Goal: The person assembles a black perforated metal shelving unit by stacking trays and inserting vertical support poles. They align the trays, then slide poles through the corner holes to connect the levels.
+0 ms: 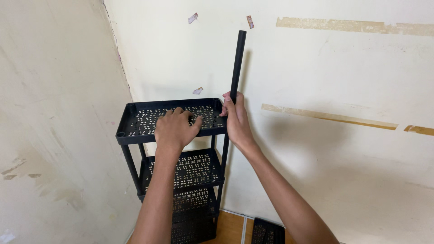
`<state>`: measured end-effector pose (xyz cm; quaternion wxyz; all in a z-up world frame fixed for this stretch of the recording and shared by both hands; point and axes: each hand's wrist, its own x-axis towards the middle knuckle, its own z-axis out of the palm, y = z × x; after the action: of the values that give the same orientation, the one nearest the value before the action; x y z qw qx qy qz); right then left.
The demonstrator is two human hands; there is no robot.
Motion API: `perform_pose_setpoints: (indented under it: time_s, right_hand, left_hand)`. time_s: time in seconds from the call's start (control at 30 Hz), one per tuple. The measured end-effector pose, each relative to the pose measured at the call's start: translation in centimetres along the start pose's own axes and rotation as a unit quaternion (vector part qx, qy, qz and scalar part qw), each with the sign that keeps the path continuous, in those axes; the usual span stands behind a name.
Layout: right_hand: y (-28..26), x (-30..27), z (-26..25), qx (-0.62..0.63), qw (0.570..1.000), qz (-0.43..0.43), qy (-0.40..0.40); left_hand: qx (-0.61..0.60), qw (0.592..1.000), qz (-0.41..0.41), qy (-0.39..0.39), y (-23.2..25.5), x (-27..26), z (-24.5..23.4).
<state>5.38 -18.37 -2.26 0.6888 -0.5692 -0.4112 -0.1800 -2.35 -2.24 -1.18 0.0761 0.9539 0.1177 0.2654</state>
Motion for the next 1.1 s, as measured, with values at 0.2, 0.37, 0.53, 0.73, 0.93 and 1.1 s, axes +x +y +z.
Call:
perform_pose_setpoints:
  time_s: [0.2, 0.37, 0.53, 0.73, 0.93, 1.1]
  right_hand:
    - [0.2, 0.3, 0.1, -0.015, 0.991, 0.119, 0.061]
    - [1.8, 1.6, -0.9, 0.069, 0.989, 0.131, -0.005]
    - [2.4, 2.1, -3.7, 0.211, 0.952, 0.18, -0.133]
    - [1.9, 1.1, -3.9, 0.189, 0.96, 0.153, -0.142]
    - [-0.8, -0.5, -3.0, 0.03, 0.998, 0.051, -0.029]
    - [-2.0, -0.9, -2.4, 0.001, 0.993, 0.114, 0.032]
  left_hand:
    - [0.0, 0.999, -0.037, -0.017, 0.9, 0.0, 0.0]
    - [0.006, 0.999, -0.048, -0.02, 1.2, -0.7, -0.5]
    - [0.005, 0.998, -0.054, -0.029, 2.2, -1.1, -0.8]
    - [0.016, 0.997, -0.069, -0.024, 2.7, -1.7, -0.7]
    - [0.024, 0.997, -0.071, -0.029, 3.7, -2.0, -0.8]
    - [0.024, 0.997, -0.07, -0.004, 4.3, -3.0, -1.1]
